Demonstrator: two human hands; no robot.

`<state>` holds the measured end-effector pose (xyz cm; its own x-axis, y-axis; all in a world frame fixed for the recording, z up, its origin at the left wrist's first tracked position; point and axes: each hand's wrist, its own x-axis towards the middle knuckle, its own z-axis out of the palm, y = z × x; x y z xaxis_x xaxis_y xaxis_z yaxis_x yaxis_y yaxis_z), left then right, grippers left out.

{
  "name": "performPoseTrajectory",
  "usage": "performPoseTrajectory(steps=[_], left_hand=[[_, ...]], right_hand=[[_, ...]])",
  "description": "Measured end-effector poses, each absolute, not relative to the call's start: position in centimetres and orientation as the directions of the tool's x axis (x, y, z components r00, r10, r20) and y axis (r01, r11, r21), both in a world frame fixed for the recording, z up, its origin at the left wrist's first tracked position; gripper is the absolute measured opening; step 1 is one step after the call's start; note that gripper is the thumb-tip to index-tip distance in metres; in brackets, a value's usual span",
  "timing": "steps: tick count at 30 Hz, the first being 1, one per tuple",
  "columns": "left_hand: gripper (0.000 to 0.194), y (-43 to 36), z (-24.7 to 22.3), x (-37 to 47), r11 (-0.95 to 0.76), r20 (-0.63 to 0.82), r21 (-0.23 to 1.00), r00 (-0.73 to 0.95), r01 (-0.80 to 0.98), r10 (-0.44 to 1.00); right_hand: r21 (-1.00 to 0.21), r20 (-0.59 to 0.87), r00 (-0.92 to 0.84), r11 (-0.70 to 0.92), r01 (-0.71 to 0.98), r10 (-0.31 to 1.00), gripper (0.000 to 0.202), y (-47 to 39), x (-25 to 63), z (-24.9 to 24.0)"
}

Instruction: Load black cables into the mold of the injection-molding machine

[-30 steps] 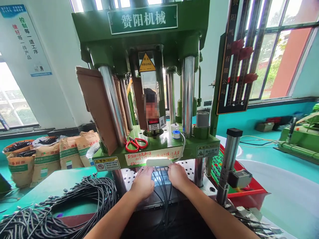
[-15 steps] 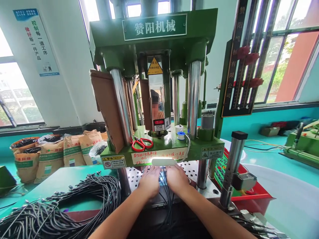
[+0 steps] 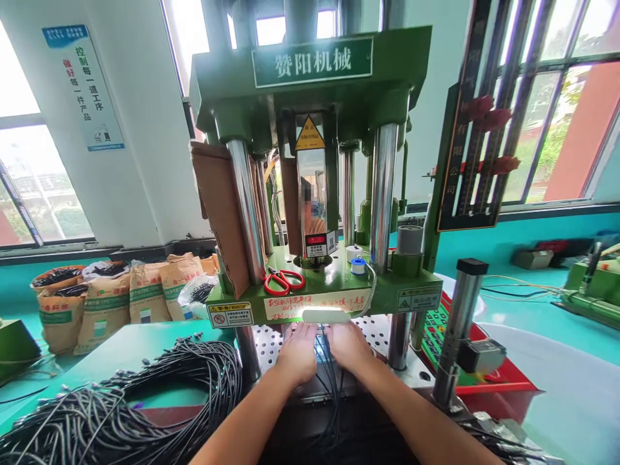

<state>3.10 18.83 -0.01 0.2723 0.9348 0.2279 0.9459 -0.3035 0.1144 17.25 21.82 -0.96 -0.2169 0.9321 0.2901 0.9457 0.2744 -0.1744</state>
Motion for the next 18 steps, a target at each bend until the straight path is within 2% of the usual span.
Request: performPoseTrajectory(steps=[3, 7, 18], left_hand=[[0.052, 18.1, -0.3, 3.6, -0.1, 0.273, 0.116, 0.065, 0.988, 0.96], [0.041, 18.6, -1.0, 3.9, 0.065, 0.195, 0.127, -0.089, 0.99, 0.977], [0.03, 20.6, -0.8, 3.5, 0.079, 0.067, 0.179, -0.093, 0.981, 0.993]], right_hand=[[-0.198, 0.304, -0.134, 0.2, 0.959, 0.943, 0.023, 21.5, 18.2, -1.3], [-0.201, 0.285, -0.129, 0.191, 0.961, 0.95, 0.022, 21.5, 18.6, -2.0], [-0.204, 0.234, -0.169, 0.218, 0.954, 0.957, 0.018, 22.6, 18.1, -2.1]])
